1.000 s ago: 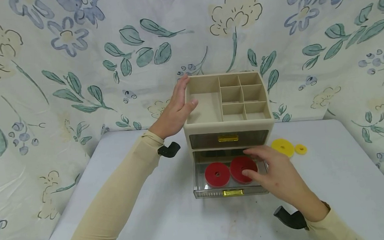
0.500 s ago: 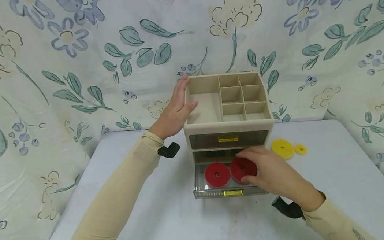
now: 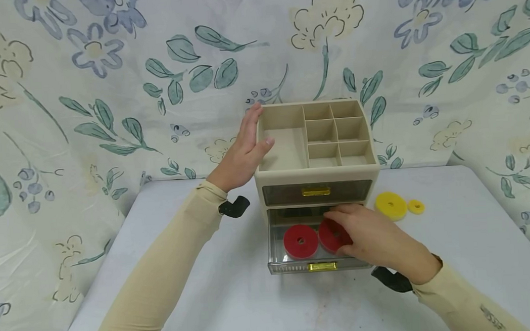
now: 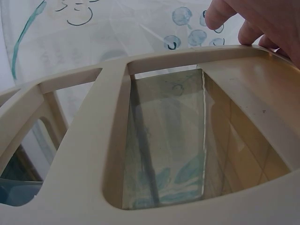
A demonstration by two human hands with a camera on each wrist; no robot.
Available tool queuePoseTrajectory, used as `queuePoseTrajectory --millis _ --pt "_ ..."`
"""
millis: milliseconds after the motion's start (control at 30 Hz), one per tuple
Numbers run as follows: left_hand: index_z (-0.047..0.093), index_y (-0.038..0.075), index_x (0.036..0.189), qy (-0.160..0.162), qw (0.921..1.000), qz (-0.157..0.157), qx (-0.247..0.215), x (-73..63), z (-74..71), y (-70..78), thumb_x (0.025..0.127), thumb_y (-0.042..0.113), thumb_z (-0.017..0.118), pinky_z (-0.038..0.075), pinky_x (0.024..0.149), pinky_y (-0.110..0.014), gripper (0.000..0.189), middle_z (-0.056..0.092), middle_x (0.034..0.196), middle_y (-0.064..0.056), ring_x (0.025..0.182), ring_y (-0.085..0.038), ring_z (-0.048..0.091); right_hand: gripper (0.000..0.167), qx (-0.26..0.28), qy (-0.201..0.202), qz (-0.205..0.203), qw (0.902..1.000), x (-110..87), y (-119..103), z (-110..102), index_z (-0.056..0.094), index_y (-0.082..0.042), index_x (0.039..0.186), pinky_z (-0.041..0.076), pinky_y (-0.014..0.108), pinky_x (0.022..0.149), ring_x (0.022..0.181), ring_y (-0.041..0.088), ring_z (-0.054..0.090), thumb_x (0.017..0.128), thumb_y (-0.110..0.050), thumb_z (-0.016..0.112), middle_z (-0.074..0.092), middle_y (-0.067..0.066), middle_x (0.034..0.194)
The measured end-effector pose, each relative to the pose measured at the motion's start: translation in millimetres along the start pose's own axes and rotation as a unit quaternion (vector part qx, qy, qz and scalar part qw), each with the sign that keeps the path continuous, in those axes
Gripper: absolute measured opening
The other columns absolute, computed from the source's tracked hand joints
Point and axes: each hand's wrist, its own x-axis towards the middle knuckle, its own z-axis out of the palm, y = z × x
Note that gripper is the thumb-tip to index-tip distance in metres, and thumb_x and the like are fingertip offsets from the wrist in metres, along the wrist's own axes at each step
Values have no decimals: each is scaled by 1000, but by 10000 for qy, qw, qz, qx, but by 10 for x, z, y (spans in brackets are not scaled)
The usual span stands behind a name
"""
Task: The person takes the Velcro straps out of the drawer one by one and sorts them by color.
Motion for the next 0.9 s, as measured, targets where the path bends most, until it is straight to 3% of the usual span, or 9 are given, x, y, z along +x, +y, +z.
queuePoseTrajectory --millis 267,667,900 --pt "7 4 160 10 10000 26 -1 5 5 -5 106 24 41 7 123 -45 67 1 168 -11 153 -15 0 66 -419 -150 -358 9984 32 4 -15 65 -1 127 57 43 86 104 30 63 71 -20 93 67 12 121" --pt "7 5 160 -15 10000 -28 8 14 -2 10 106 26 41 7 123 -46 67 1 168 -10 154 -15 0 65 -544 -66 -411 9977 67 13 23 66 -2 123 58 43 85 99 29 64 67 -17 95 69 11 113" --pt "8 5 160 -24 10000 -54 11 14 2 5 106 26 41 7 123 -47 67 1 168 -10 154 -15 -1 64 -384 -138 -325 9986 64 42 18 65 0 124 57 41 85 100 27 63 71 -22 93 69 11 116"
